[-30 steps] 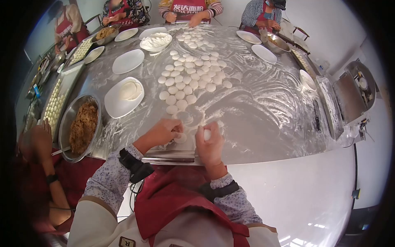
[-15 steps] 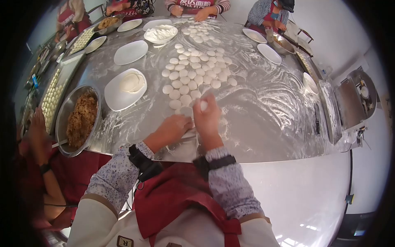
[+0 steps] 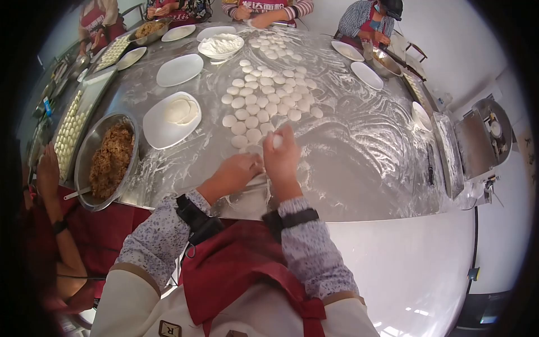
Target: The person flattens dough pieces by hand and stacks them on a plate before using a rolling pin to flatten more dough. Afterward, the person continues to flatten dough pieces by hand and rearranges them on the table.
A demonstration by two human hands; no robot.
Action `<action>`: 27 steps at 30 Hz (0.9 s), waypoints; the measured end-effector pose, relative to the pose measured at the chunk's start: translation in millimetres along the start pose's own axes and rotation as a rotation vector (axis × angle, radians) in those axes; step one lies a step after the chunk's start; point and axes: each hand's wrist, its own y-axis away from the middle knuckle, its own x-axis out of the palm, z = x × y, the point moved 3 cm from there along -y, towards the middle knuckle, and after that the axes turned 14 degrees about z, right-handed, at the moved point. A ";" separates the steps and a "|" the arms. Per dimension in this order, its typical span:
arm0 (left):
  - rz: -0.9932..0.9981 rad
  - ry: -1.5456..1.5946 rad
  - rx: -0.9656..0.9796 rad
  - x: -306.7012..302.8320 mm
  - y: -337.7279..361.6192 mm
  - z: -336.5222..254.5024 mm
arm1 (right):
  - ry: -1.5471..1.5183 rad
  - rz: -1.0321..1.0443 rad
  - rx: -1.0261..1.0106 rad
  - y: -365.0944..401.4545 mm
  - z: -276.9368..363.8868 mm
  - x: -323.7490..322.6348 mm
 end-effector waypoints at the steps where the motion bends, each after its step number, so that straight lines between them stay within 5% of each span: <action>1: 0.105 -0.080 0.084 0.1 3.0 -4.4 | 0.015 -0.030 -0.003 14.1 -3.9 -7.1; 5: 0.240 -0.005 0.027 -12.9 19.1 -0.5 | -0.117 -0.034 0.097 72.2 -20.9 -27.1; 8: 0.255 0.029 -0.099 -7.9 29.2 -7.2 | -0.035 -0.026 0.013 43.7 -9.1 -20.9; 14: -0.102 0.006 -0.050 -7.4 6.2 -8.1 | 0.010 -0.043 -0.048 15.1 -6.7 -7.5; 16: 0.254 -0.035 -0.056 -9.0 17.2 -5.4 | -0.007 -0.051 -0.007 52.6 -11.8 -22.6; 20: 0.262 0.088 -0.087 -8.7 31.6 -7.4 | -0.107 0.034 0.122 56.1 -18.4 -24.1; 25: -0.095 0.037 -0.068 -1.9 0.9 -7.1 | -0.053 -0.011 -0.037 -6.5 -4.2 5.4; 27: 0.002 0.006 -0.055 -1.8 2.4 -3.7 | -0.018 -0.029 -0.072 -4.6 -4.3 5.0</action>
